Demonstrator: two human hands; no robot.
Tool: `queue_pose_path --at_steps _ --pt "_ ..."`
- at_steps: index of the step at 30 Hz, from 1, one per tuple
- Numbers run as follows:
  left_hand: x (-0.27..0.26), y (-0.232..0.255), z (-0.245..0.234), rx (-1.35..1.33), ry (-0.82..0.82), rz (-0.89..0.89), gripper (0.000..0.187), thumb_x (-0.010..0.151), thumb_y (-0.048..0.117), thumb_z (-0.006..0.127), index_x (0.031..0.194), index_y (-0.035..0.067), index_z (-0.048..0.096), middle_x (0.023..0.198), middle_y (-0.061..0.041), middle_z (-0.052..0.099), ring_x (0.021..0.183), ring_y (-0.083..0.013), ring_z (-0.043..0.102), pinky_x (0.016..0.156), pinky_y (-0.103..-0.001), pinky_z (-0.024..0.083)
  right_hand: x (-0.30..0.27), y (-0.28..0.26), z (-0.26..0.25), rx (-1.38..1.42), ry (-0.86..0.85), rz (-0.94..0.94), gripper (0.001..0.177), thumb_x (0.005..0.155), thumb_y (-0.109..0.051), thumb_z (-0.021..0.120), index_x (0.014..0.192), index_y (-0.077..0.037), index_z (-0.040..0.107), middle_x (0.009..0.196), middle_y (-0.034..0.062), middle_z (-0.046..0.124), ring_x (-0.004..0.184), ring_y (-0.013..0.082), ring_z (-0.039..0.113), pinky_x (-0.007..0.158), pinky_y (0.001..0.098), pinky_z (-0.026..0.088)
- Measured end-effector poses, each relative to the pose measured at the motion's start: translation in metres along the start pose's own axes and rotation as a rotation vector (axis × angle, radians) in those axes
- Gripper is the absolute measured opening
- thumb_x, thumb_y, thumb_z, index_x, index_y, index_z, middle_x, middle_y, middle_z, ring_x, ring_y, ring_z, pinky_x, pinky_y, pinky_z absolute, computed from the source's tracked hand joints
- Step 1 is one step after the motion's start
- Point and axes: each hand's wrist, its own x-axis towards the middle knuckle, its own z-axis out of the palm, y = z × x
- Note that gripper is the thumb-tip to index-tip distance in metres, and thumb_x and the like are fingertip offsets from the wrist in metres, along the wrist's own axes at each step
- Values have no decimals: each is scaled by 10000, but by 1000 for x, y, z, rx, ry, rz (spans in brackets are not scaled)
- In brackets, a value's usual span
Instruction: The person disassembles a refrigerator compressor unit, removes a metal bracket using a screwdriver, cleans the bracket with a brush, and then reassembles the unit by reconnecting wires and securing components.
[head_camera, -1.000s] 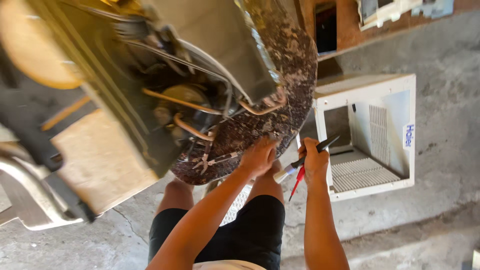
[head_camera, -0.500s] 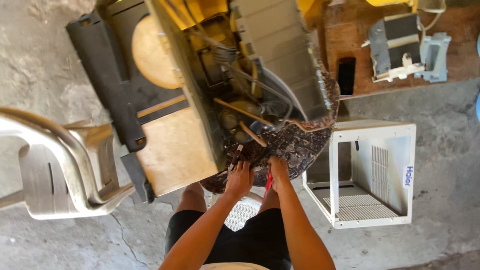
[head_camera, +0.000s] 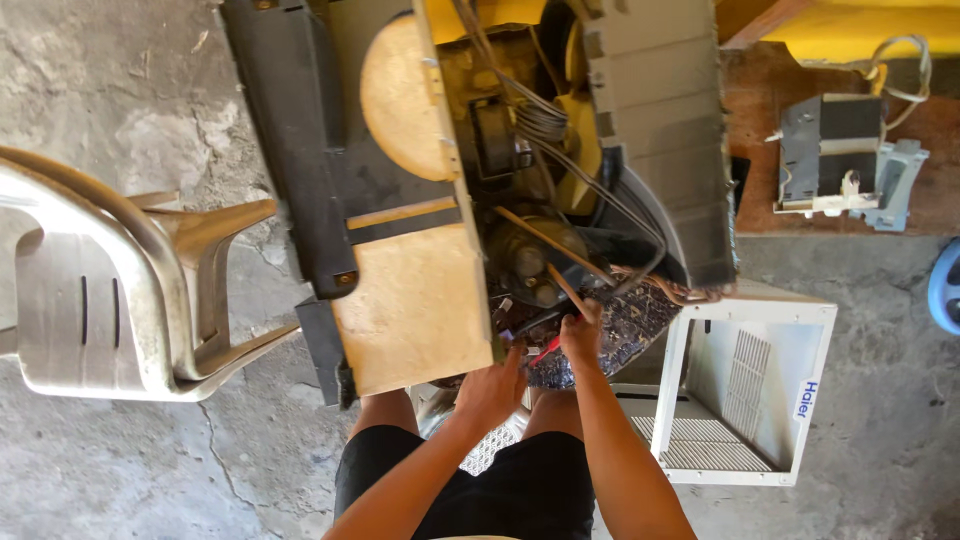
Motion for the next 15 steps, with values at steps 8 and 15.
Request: queue_pose_path --at_steps 8,15 --pt "-77 78 -149 -437 197 204 226 979 135 638 1185 45 662 1153 -165 672 1072 -397 663 893 -442 539 -13 -21 -7 -144 44 -112 569 853 -171 710 1295 110 486 1098 321 594 963 436 611 908 553 514" --pt "-55 123 -223 -367 349 385 251 960 32 693 1209 58 671 1135 -138 675 991 -323 699 822 -363 583 -26 -20 -41 758 50 169 294 983 -95 680 1239 23 595 1063 141 609 848 187 558 711 345 501"
